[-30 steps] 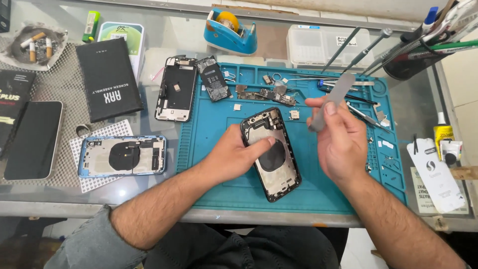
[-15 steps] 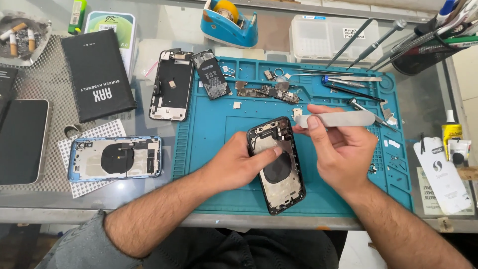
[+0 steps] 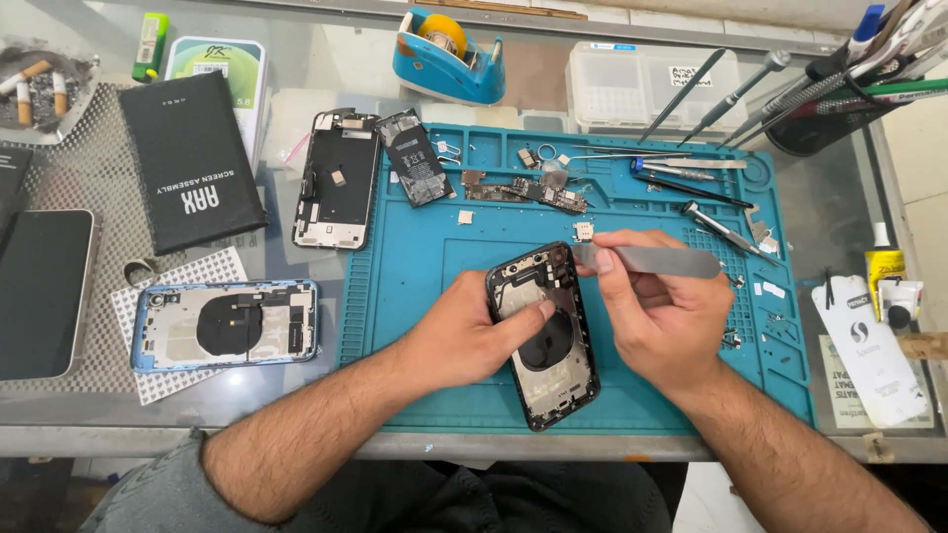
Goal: Disassembling and assembling internal components of a smartphone using specialized tools on a repair bench.
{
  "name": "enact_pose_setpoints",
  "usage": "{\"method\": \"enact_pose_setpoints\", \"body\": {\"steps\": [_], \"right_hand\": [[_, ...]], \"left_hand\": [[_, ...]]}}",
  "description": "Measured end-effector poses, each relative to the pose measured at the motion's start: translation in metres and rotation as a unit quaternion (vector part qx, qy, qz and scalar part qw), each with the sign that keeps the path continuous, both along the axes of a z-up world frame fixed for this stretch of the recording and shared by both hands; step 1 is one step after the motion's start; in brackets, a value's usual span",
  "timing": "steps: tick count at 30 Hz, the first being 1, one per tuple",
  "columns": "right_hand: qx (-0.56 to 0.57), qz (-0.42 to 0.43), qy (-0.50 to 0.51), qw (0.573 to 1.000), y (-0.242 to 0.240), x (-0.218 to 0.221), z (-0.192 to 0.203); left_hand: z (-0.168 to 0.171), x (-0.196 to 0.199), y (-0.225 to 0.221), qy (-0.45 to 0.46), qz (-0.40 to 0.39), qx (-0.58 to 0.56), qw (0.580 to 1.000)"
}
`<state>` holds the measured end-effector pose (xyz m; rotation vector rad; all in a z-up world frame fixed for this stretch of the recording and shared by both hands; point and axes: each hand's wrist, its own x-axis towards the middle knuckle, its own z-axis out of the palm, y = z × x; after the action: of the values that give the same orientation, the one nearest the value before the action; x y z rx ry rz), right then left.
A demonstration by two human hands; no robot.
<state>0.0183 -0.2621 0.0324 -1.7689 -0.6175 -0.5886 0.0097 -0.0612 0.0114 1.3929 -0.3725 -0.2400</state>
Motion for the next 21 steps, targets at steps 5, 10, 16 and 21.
{"method": "enact_pose_setpoints", "body": {"steps": [5,10,16,21], "right_hand": [[-0.001,0.011,-0.003,1.000,-0.0009,-0.0009,0.0004],[0.001,0.018,0.001,1.000,-0.0023,-0.0002,-0.0005],[-0.016,0.015,-0.006,1.000,-0.0007,0.0005,0.0024],[-0.021,0.013,0.018,1.000,-0.0018,-0.0010,0.0044]], "left_hand": [[0.0092,0.0014,-0.0004,-0.007,0.005,-0.005,1.000],[0.0097,0.0019,-0.0002,-0.008,0.003,-0.006,1.000],[0.0090,0.0028,0.0003,-0.008,0.000,-0.012,1.000],[0.0074,0.0036,-0.0006,-0.020,0.000,-0.023,1.000]]}}
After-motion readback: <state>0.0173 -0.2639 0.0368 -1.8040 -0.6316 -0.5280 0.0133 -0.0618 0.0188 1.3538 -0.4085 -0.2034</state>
